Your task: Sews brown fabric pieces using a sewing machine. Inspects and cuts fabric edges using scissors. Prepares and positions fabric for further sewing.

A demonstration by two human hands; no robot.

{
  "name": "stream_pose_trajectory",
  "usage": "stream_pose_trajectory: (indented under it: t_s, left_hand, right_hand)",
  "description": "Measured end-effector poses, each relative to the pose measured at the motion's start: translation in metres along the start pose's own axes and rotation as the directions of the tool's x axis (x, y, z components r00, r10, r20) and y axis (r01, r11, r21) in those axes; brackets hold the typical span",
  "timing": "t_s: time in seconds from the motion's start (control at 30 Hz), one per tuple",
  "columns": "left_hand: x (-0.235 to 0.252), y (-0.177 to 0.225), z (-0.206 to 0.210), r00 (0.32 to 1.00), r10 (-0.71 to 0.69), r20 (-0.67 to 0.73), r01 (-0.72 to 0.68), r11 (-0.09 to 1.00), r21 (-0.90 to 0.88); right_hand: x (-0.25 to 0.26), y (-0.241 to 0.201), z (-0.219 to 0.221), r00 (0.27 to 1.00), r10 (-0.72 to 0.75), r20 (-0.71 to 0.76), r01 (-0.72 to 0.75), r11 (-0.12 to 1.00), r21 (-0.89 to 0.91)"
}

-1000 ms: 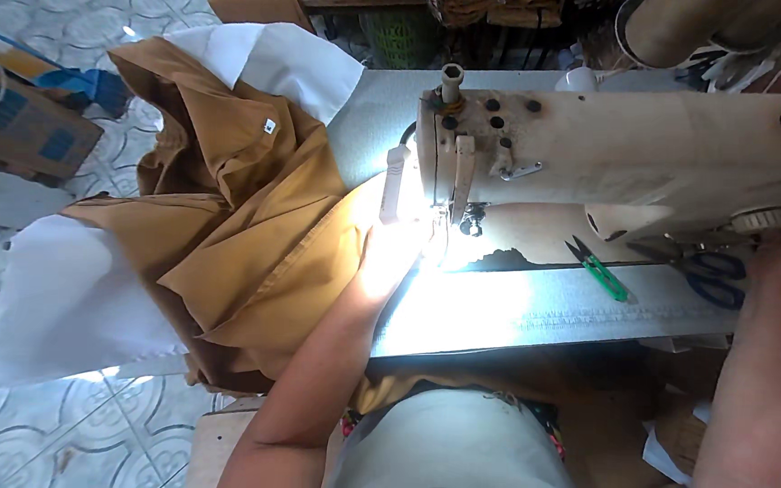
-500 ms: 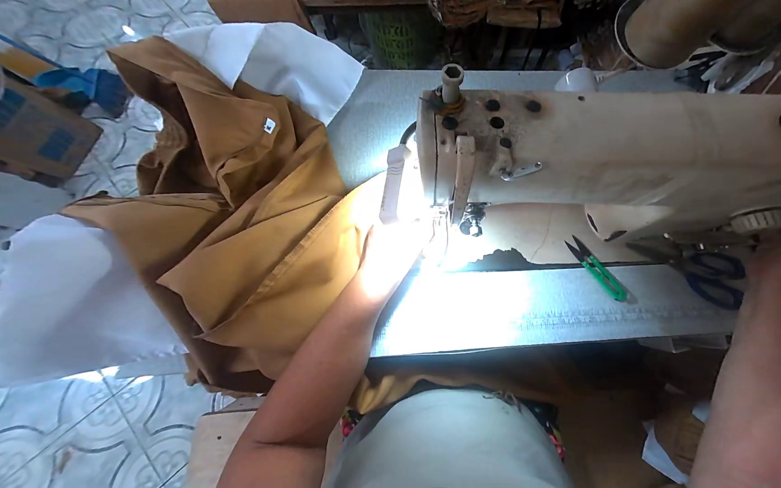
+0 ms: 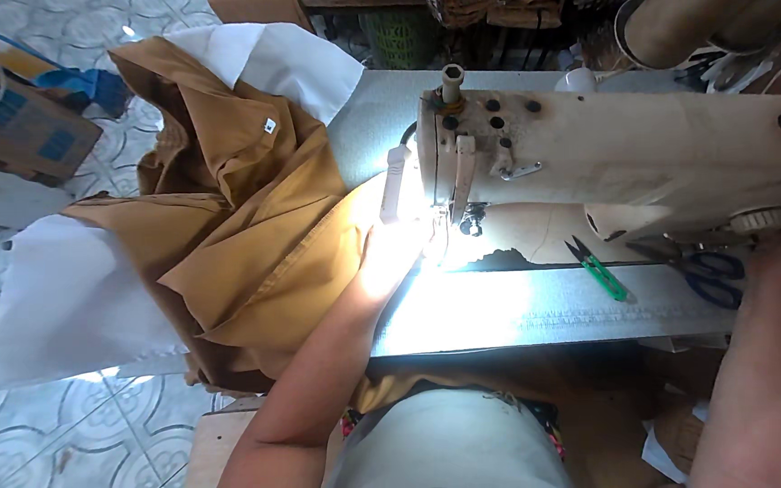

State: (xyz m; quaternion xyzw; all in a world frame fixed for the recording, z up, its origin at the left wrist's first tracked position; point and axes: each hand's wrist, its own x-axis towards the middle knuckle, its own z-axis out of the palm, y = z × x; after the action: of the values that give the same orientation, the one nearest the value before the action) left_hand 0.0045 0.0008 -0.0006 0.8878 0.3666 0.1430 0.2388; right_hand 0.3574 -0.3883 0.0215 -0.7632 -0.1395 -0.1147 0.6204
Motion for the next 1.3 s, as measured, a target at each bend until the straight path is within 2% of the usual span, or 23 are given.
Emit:
stream_pose_trajectory:
  t_s: [0.53,0.77,0.93,1.0,1.1,1.13,1.2,1.27,1.3]
  left_hand:
    - [-0.001,0.0,-0.001,1.0,0.015,-0.004,-0.015,1.0,0.009]
    - [-0.002,0.004,-0.004,0.998,0.069,-0.011,-0.067,0.993,0.095]
    - [-0.001,0.006,-0.005,0.999,0.032,0.009,-0.033,0.995,0.098]
    - [-0.001,0.006,-0.005,1.0,0.028,0.0,-0.028,0.995,0.095]
    - [-0.001,0.007,-0.006,1.0,0.009,0.009,-0.01,0.995,0.095]
    - [-0.001,0.008,-0.006,1.0,0.011,0.007,-0.012,0.995,0.098]
    - [-0.002,0.008,-0.006,1.0,0.005,0.002,-0.005,0.997,0.08]
    - [-0.003,0.006,-0.005,0.999,0.031,-0.011,-0.03,0.998,0.063]
    - [-0.003,0.005,-0.004,0.999,0.048,-0.017,-0.047,0.998,0.052]
  right_hand:
    - [0.004,0.007,-0.002,1.0,0.004,-0.008,-0.004,1.0,0.014]
    - [0.004,0.005,-0.002,1.0,0.006,0.001,-0.006,1.0,-0.002]
    - [0.003,0.009,-0.01,0.999,0.019,0.03,-0.019,0.999,-0.029]
    - [-0.012,-0.003,-0.007,0.999,-0.044,-0.006,0.043,0.992,-0.115]
    - [-0.067,-0.033,0.005,0.962,-0.268,-0.042,0.237,0.905,-0.353]
    - [-0.093,-0.047,0.014,0.94,-0.341,-0.005,0.309,0.856,-0.414]
    - [-0.137,-0.06,0.033,0.879,-0.434,0.196,0.473,0.749,-0.465]
    - [-0.159,-0.055,0.046,0.794,-0.394,0.464,0.595,0.663,-0.455]
    - [-0.162,-0.05,0.051,0.765,-0.348,0.542,0.617,0.639,-0.46]
